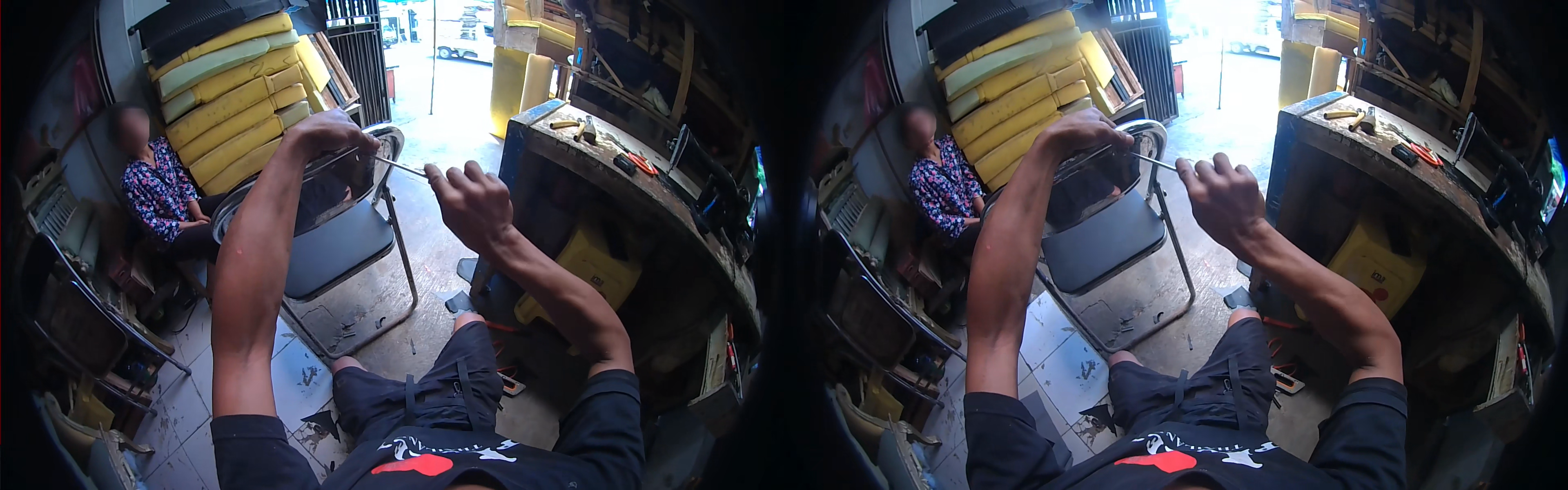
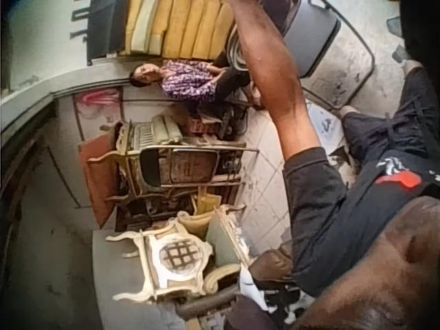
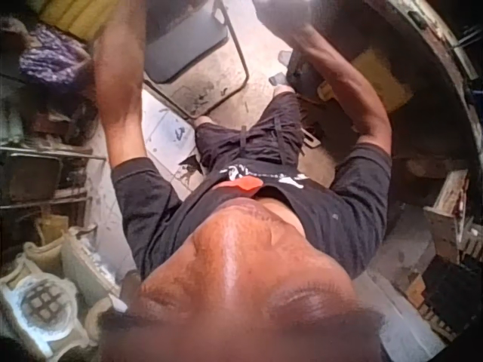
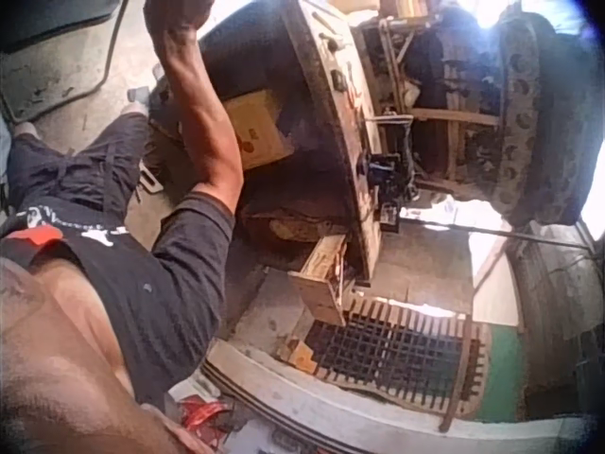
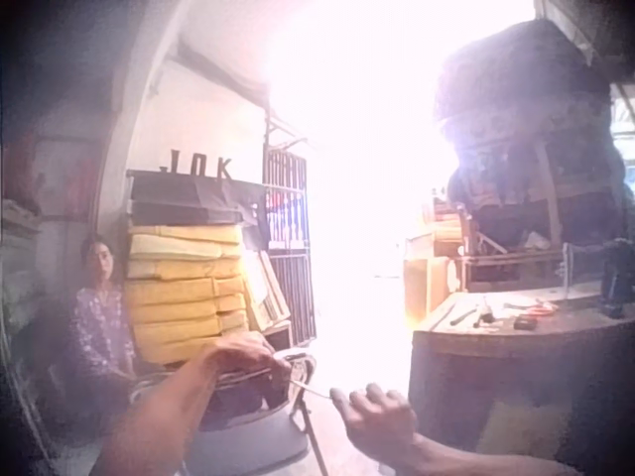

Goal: The person unscrews and removes the backrest from a metal folding chair using a screwdriver, then strips off the old red vinyl covering and foam from the wooden backrest frame by hand.

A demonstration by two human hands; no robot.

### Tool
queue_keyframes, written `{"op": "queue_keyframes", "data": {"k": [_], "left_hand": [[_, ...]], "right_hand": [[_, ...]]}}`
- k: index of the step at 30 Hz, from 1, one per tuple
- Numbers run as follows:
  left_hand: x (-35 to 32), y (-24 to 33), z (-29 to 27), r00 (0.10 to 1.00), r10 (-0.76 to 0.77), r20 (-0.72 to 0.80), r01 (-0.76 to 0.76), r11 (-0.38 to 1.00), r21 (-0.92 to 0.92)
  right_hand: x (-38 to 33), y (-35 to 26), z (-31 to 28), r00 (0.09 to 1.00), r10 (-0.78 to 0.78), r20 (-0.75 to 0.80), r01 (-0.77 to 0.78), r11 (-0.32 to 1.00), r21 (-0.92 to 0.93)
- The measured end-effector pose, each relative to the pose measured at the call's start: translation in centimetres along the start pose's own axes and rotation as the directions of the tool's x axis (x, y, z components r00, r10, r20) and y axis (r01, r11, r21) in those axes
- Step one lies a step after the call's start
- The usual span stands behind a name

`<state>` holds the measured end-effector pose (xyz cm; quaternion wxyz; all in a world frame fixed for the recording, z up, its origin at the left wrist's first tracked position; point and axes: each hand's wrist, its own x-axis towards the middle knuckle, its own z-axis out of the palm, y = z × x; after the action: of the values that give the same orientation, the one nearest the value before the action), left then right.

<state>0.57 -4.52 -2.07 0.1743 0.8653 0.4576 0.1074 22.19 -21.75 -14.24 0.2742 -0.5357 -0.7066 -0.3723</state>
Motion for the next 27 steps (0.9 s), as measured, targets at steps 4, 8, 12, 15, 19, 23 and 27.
{"op": "queue_keyframes", "data": {"k": [4,8,12,15,19,23,27], "left_hand": [[0.0,0.0,0.2,1.0,-0.002,0.023,0.002,1.0,-0.015],[0.2,-0.5,0.3,1.0,0.008,0.004,-0.008,1.0,-0.011],[0.1,-0.4,0.1,1.0,0.0,0.02,0.0,1.0,-0.011],[0.1,-0.2,0.1,0.999,0.039,0.009,-0.039,0.998,0.04],[0.0,-0.1,0.4,0.999,0.026,-0.025,-0.025,0.998,0.066],[0.1,-0.6,0.4,0.998,0.05,-0.042,-0.05,0.999,0.005],[0.7,-0.8,0.7,0.998,0.053,-0.026,-0.053,0.998,0.03]], "right_hand": [[-0.4,0.2,0.3,0.997,0.014,0.082,-0.014,1.0,-0.001],[1.0,1.4,-1.1,0.915,0.027,0.402,-0.312,0.678,0.666],[1.5,1.7,-2.3,0.635,-0.006,0.773,-0.772,-0.046,0.634],[2.1,2.0,-1.9,0.433,-0.114,0.894,-0.897,0.043,0.44],[-0.1,-0.3,-0.9,0.967,0.028,0.252,-0.04,0.998,0.045],[-0.1,0.3,-1.1,0.987,-0.028,0.158,-0.019,0.956,0.291],[2.8,1.2,-2.1,0.374,0.1,0.922,-0.902,0.27,0.336]]}}
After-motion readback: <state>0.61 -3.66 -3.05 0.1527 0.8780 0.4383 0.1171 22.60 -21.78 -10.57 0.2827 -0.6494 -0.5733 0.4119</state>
